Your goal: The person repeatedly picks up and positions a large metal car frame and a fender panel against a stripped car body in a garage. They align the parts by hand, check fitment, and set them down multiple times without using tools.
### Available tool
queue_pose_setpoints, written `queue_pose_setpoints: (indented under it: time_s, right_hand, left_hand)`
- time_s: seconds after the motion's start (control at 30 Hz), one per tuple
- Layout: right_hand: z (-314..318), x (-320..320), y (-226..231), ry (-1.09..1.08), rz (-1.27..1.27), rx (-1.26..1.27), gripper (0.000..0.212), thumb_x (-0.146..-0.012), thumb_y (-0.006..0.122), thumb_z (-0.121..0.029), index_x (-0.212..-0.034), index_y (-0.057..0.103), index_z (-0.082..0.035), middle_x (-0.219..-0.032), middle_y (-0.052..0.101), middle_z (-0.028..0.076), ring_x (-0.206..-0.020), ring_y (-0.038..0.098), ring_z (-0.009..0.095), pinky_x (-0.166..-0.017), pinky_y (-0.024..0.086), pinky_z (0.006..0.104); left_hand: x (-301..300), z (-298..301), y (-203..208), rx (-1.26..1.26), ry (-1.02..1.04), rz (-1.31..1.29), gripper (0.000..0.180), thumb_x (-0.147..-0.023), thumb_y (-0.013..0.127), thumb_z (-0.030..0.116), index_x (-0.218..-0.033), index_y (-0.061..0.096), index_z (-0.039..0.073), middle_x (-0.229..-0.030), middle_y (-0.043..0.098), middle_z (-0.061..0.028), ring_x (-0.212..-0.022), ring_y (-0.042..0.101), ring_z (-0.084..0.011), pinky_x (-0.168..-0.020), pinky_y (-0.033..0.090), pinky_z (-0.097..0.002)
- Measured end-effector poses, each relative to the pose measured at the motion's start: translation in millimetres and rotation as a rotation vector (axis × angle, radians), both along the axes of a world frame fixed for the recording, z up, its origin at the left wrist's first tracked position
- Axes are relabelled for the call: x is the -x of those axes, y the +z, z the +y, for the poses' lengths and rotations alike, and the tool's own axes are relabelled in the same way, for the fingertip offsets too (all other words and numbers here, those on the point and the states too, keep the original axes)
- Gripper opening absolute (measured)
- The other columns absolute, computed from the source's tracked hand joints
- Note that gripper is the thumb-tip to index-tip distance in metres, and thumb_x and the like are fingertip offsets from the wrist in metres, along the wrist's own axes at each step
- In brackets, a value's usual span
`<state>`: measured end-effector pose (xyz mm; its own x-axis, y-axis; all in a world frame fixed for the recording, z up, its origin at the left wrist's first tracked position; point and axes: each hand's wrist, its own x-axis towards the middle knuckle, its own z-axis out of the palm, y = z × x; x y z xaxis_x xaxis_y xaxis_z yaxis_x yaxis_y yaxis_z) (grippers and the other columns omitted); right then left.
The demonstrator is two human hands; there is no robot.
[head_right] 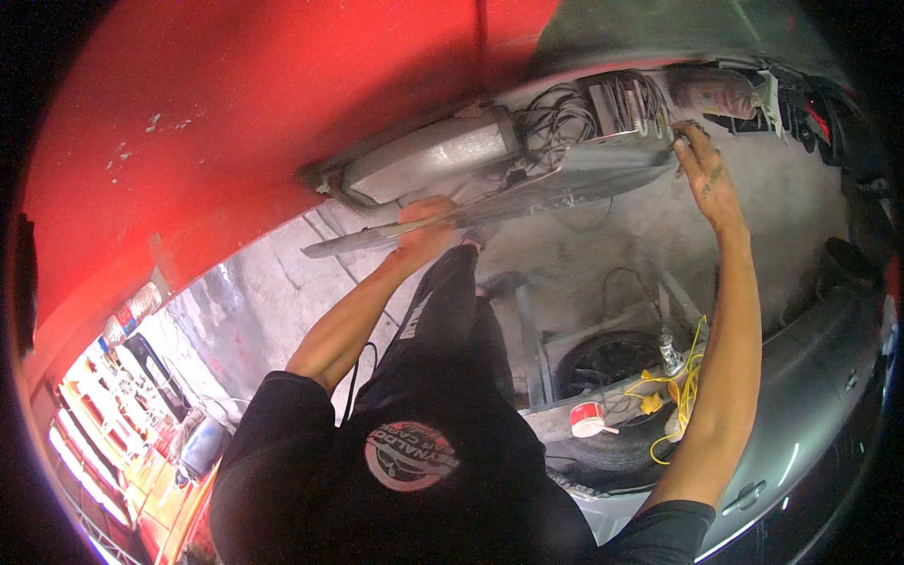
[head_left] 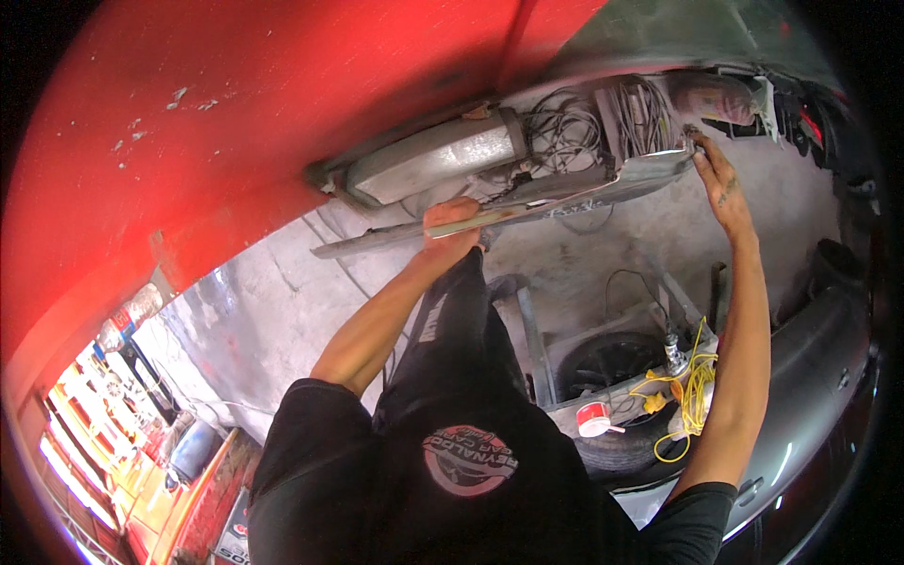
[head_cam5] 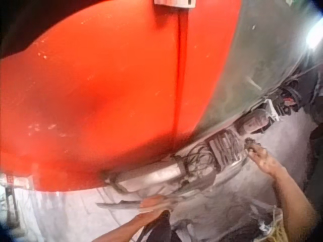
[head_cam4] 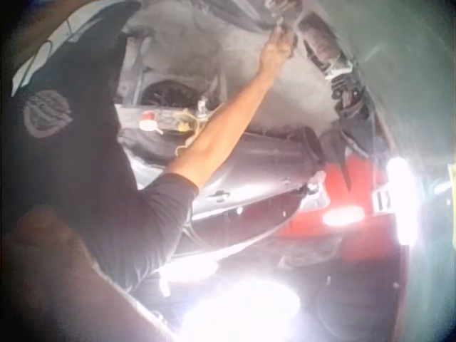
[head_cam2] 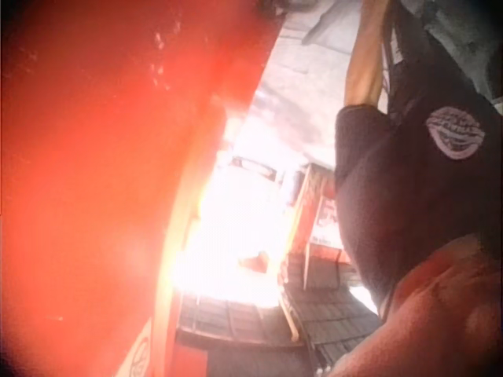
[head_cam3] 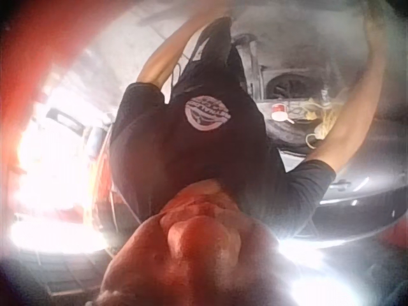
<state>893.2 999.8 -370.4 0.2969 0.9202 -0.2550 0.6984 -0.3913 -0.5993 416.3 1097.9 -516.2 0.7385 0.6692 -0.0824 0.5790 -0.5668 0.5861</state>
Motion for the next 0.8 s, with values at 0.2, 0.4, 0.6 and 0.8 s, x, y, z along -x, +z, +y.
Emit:
queue_pose_setpoints:
  time_s: [0.2, 0.4, 0.6, 0.8]
  right_hand:
    - [8.0, -19.2, -36.7, 0.012, -0.154, -0.054, 0.051, -0.105, 0.050, -0.040, -0.141, 0.055, -0.004, -0.137, 0.059, 0.025, -0.134, 0.052, 0.040, -0.110, 0.041, 0.0415]
    - [38.5, 29.8, -26.4, -0.119, -0.156, -0.232, 0.055, -0.103, 0.056, -0.033, -0.149, 0.046, -0.005, -0.142, 0.056, 0.026, -0.140, 0.046, 0.040, -0.113, 0.039, 0.0433]
    - [-32.0, 77.0, -56.2, -0.298, 0.158, -0.172, 0.062, -0.100, 0.062, -0.031, -0.155, 0.040, -0.011, -0.138, 0.058, 0.024, -0.089, 0.067, 0.023, -0.083, 0.053, 0.0362]
    - [-177.5, 147.9, -101.1, -0.438, 0.288, 0.124, 0.056, -0.095, 0.066, -0.026, -0.144, 0.052, -0.003, -0.111, 0.069, 0.025, -0.086, 0.068, 0.027, -0.086, 0.053, 0.0382]
  left_hand:
    - [-8.0, 22.3, -20.9, -0.046, 0.049, -0.007, 0.019, -0.089, 0.064, 0.029, -0.086, 0.073, 0.012, -0.092, 0.071, -0.0109, -0.087, 0.068, -0.0338, -0.074, 0.053, -0.0457]
    - [-21.1, 68.2, 7.3, 0.137, 0.097, 0.302, 0.041, -0.095, 0.060, 0.046, -0.095, 0.075, 0.008, -0.090, 0.072, -0.0194, -0.088, 0.067, -0.0409, -0.084, 0.049, -0.0504]
    - [-3.0, 112.4, -10.3, 0.071, 0.093, 0.158, 0.045, -0.095, 0.062, 0.046, -0.091, 0.072, 0.002, -0.088, 0.069, -0.0249, -0.086, 0.066, -0.0448, -0.078, 0.049, -0.0525]
    - [21.2, 133.9, -8.2, 0.076, 0.115, 0.142, 0.044, -0.095, 0.064, 0.041, -0.089, 0.068, -0.002, -0.089, 0.067, -0.0287, -0.089, 0.064, -0.0475, -0.078, 0.048, -0.0531]
